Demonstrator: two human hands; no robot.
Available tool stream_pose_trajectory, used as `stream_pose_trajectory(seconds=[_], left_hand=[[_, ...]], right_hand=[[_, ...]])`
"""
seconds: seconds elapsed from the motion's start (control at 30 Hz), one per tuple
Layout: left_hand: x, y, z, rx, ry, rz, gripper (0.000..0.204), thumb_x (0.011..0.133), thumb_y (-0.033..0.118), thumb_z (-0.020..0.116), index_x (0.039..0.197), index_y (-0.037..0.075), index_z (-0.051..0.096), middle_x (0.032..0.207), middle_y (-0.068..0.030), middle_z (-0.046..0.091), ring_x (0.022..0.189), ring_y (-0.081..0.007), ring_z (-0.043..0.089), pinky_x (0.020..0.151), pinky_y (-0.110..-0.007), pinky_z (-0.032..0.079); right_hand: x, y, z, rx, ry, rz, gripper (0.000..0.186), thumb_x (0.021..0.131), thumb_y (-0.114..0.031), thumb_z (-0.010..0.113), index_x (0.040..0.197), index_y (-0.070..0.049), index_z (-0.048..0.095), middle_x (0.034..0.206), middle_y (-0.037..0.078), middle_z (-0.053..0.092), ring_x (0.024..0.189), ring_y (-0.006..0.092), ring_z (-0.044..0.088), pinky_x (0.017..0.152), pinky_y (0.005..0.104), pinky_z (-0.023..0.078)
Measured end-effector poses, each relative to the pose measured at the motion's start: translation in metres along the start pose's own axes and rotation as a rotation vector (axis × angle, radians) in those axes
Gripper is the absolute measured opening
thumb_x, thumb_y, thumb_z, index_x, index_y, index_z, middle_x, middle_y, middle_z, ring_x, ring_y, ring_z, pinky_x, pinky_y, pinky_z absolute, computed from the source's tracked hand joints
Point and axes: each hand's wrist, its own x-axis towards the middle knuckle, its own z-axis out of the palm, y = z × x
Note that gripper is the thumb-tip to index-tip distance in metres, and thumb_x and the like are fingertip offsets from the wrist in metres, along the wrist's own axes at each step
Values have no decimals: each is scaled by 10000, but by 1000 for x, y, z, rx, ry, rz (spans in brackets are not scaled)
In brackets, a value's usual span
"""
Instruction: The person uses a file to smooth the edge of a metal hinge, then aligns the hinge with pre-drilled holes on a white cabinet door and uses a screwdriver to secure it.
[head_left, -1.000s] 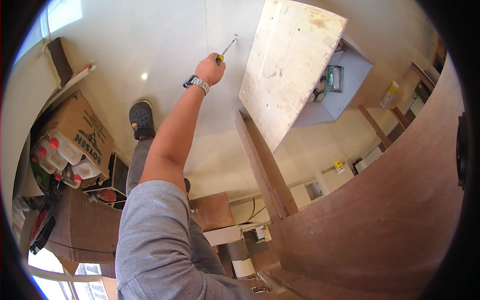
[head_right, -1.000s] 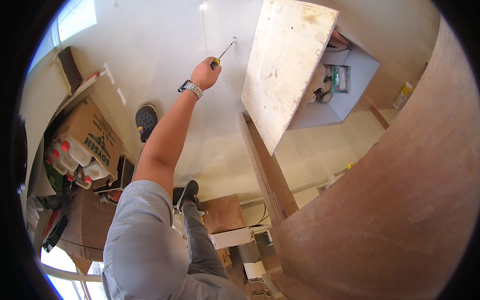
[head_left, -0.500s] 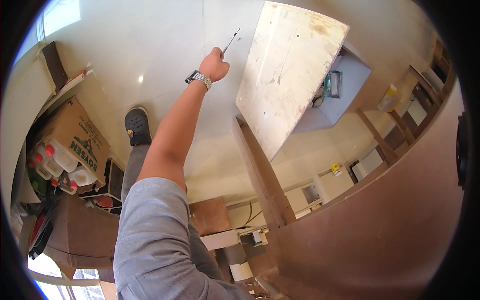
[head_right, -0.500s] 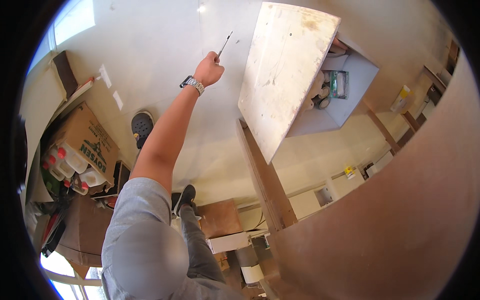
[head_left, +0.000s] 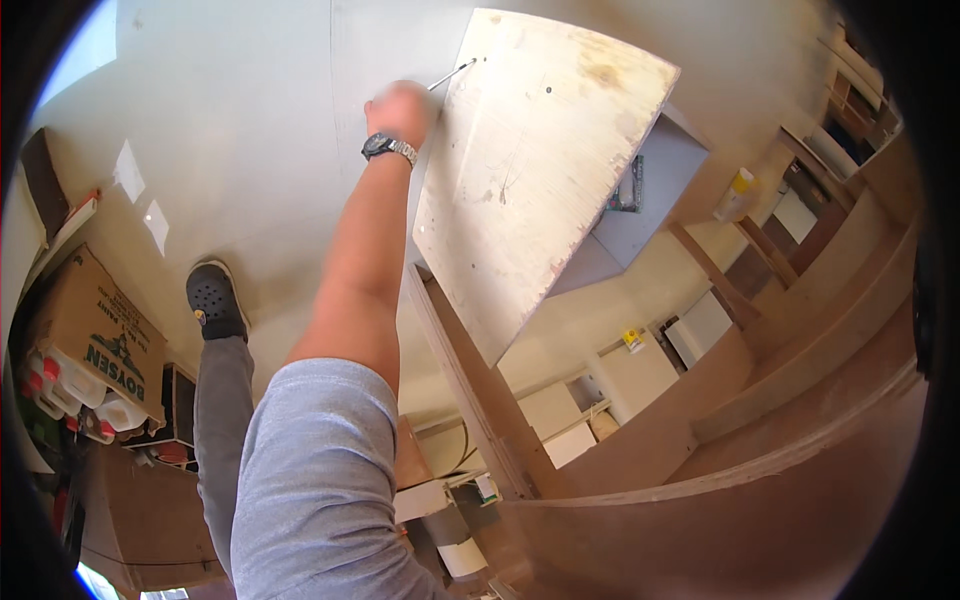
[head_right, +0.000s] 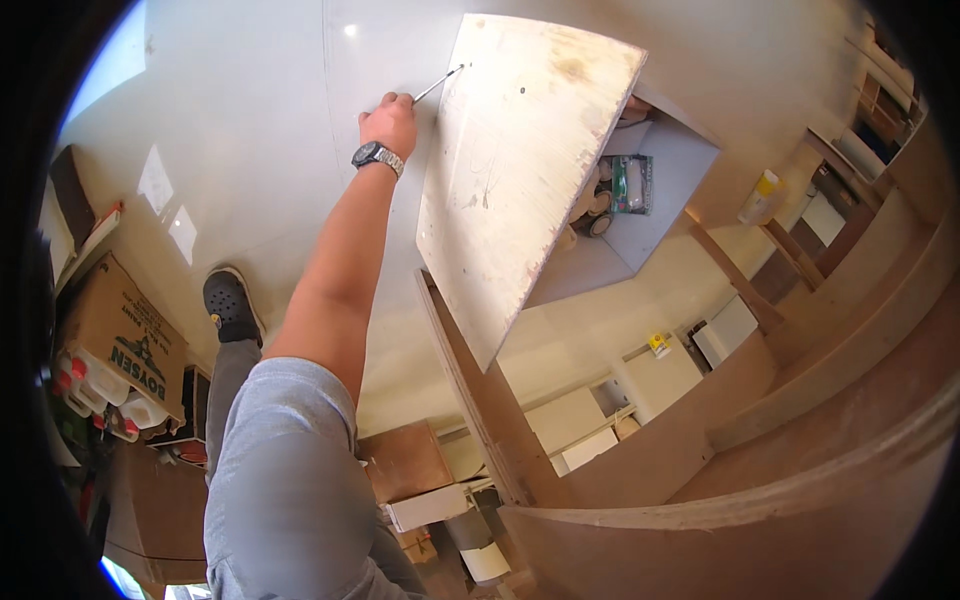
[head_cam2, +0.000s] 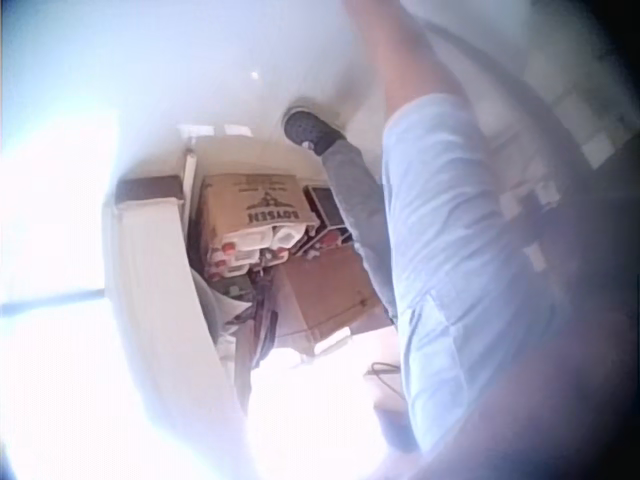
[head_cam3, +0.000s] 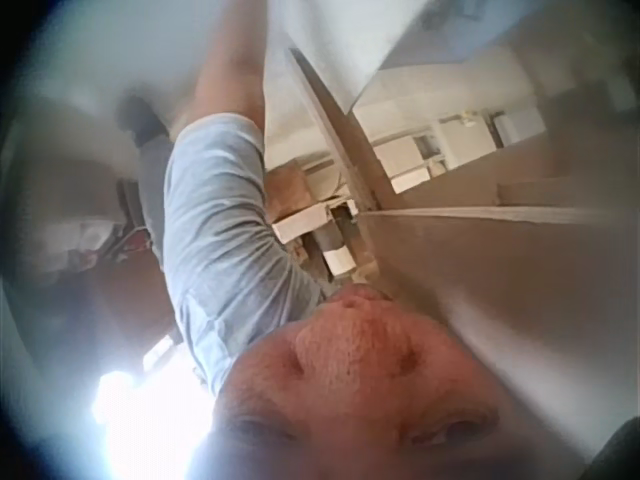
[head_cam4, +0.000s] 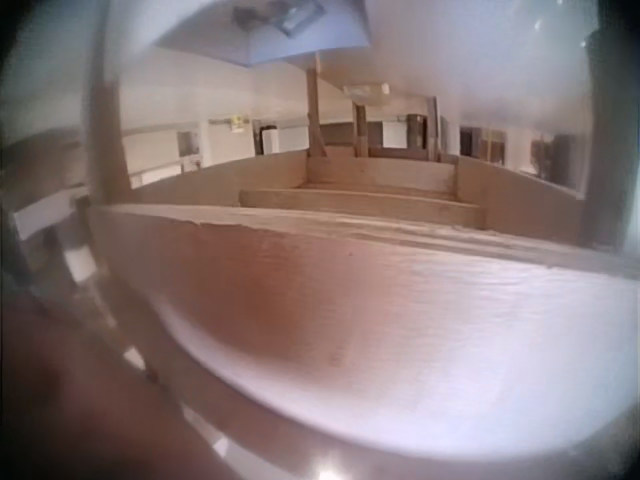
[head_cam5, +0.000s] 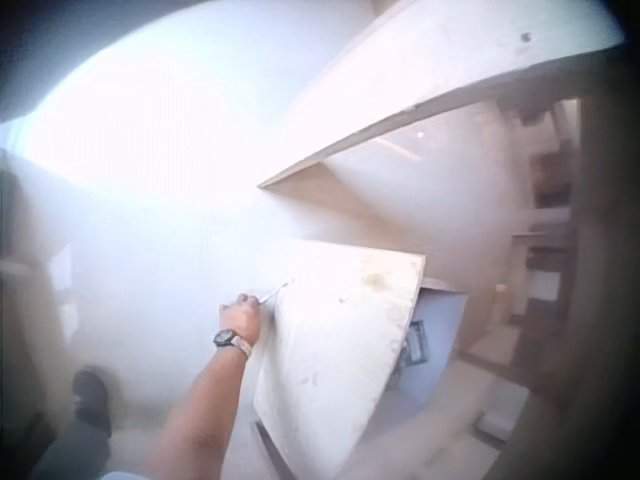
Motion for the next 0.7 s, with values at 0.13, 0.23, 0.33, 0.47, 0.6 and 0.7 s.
stream_pose_trajectory(seconds=[0.13,0.23,0.33,0.47,0.6,0.7], left_hand=[[-8,-18,-7,-9,55,63,197,924,207,497,1019,130,651,1058,-84,632,873,-293,648,823,-468,438],[-48,-34,-30,-294,135,73,139,904,197,572,967,109,659,971,-80,625,780,-245,630,735,-410,464],[-116,-36,-83,-897,-87,-111,132,864,196,684,922,79,665,725,-23,572,621,-105,534,559,-280,446],[-224,-16,-204,-1087,-206,-95,156,889,197,675,936,50,647,711,27,572,598,-65,485,554,-236,427],[-311,-3,-298,-1183,-236,75,132,889,150,681,954,42,643,739,35,578,618,-51,482,558,-221,418],[-380,28,-362,-1264,-268,227,104,895,109,679,965,40,644,751,42,574,627,-42,470,555,-216,403]], right_hand=[[-1,2,1,12,2,-23,965,791,-467,655,1488,25,204,1534,283,157,1395,462,223,1113,558,221],[-6,5,-1,28,14,-64,965,791,-467,655,1488,25,204,1533,282,157,1394,462,225,1113,558,222],[-20,7,-3,56,46,-110,966,790,-467,655,1488,25,203,1533,282,157,1393,463,227,1113,557,223],[-43,13,-17,125,104,-197,966,790,-467,656,1488,24,203,1532,282,158,1392,463,229,1112,557,225],[-45,12,-28,191,192,-352,966,790,-467,656,1487,24,203,1532,282,158,1390,464,231,1112,556,227],[-10,-31,-32,124,274,-578,997,714,-381,704,1506,-5,230,1548,286,166,1429,435,191,1126,556,191]])
